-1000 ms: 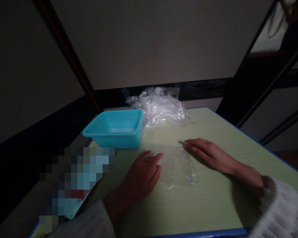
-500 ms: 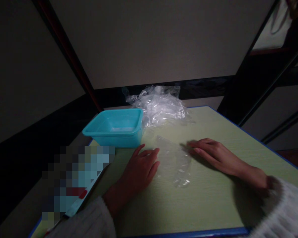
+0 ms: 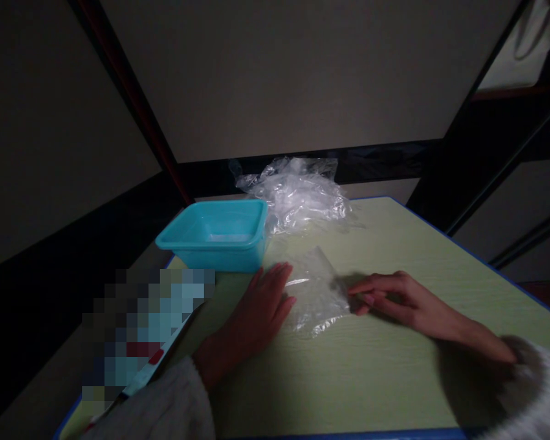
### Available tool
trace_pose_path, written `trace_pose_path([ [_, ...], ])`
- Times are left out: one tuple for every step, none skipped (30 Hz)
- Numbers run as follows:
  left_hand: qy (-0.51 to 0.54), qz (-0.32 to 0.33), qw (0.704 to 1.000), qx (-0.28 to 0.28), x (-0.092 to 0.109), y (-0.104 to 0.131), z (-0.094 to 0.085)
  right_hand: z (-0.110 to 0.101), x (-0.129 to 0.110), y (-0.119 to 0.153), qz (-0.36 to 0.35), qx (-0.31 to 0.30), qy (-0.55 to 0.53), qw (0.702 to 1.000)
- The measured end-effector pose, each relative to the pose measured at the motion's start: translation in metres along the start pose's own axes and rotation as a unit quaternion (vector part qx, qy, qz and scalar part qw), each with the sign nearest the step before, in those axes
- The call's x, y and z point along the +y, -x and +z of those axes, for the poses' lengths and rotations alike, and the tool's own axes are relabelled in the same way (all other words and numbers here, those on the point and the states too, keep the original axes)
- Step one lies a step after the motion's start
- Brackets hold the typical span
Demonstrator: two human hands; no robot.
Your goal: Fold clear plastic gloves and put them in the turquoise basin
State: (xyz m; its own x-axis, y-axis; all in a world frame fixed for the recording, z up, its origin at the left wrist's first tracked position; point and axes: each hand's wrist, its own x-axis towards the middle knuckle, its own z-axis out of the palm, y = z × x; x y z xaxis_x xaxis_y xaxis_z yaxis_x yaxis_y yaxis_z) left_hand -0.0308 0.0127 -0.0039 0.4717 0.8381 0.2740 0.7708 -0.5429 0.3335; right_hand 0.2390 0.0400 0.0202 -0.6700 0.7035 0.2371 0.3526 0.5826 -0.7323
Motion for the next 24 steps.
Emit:
trace_pose_path([
  [0.007,0.018,1.0,0.007,0.001,0.001,-0.002,0.0,0.0,0.0,0.011,0.007,-0.015,1.0],
  [0.013,0.043,0.999,0.009,0.003,0.001,-0.004,-0.001,-0.001,0.0,0.018,0.019,-0.021,0.999],
  [0.017,0.071,0.997,0.002,0.005,0.002,-0.006,-0.002,-0.002,0.0,0.021,0.034,-0.018,0.999],
  [0.019,0.099,0.995,-0.013,0.008,0.002,-0.009,-0.003,-0.002,0.0,0.019,0.046,-0.011,0.999],
  [0.018,0.124,0.992,-0.034,0.01,0.002,-0.011,-0.003,-0.002,0.0,0.013,0.05,0.0,0.999],
  [0.014,0.144,0.988,-0.056,0.013,0.002,-0.012,-0.004,-0.001,-0.001,0.002,0.049,0.012,0.999],
  [0.009,0.157,0.984,-0.078,0.014,0.003,-0.013,-0.004,0.001,-0.002,-0.013,0.042,0.026,0.999],
  [0.005,0.165,0.982,-0.096,0.016,0.003,-0.013,-0.003,0.003,-0.002,-0.031,0.032,0.042,0.998],
  [0.002,0.167,0.98,-0.109,0.016,0.003,-0.013,-0.002,0.005,-0.003,-0.049,0.023,0.06,0.997],
  [0.0,0.167,0.979,-0.117,0.016,0.003,-0.013,0.0,0.009,-0.004,-0.065,0.016,0.078,0.995],
  [-0.001,0.165,0.979,-0.122,0.015,0.003,-0.012,0.001,0.012,-0.004,-0.076,0.013,0.096,0.992],
  [-0.001,0.164,0.979,-0.124,0.015,0.003,-0.012,0.003,0.015,-0.005,-0.082,0.012,0.112,0.99],
  [-0.001,0.162,0.979,-0.123,0.014,0.003,-0.012,0.004,0.018,-0.005,-0.084,0.013,0.123,0.989],
  [-0.002,0.161,0.979,-0.122,0.014,0.003,-0.012,0.005,0.021,-0.005,-0.085,0.014,0.131,0.988],
  [-0.002,0.161,0.98,-0.121,0.013,0.003,-0.013,0.006,0.022,-0.005,-0.085,0.015,0.133,0.987],
  [-0.003,0.162,0.98,-0.119,0.013,0.003,-0.013,0.006,0.024,-0.005,-0.085,0.015,0.133,0.987],
  [-0.004,0.162,0.98,-0.119,0.013,0.002,-0.014,0.006,0.024,-0.005,-0.085,0.012,0.131,0.988],
  [-0.005,0.161,0.98,-0.118,0.013,0.002,-0.014,0.006,0.024,-0.005,-0.084,0.008,0.128,0.988],
  [-0.006,0.161,0.98,-0.117,0.013,0.002,-0.015,0.005,0.024,-0.005,-0.082,0.004,0.125,0.989],
  [-0.007,0.161,0.98,-0.116,0.013,0.002,-0.015,0.005,0.023,-0.005,-0.08,0.001,0.123,0.989],
  [-0.007,0.161,0.98,-0.115,0.013,0.002,-0.015,0.004,0.022,-0.005,-0.08,-0.001,0.122,0.989],
  [-0.008,0.16,0.98,-0.115,0.013,0.003,-0.015,0.003,0.02,-0.005,-0.083,-0.004,0.121,0.989],
  [-0.009,0.159,0.98,-0.116,0.013,0.003,-0.015,0.002,0.018,-0.005,-0.089,-0.007,0.12,0.989],
  [-0.009,0.158,0.98,-0.119,0.013,0.003,-0.015,0.001,0.015,-0.004,-0.097,-0.011,0.118,0.988],
])
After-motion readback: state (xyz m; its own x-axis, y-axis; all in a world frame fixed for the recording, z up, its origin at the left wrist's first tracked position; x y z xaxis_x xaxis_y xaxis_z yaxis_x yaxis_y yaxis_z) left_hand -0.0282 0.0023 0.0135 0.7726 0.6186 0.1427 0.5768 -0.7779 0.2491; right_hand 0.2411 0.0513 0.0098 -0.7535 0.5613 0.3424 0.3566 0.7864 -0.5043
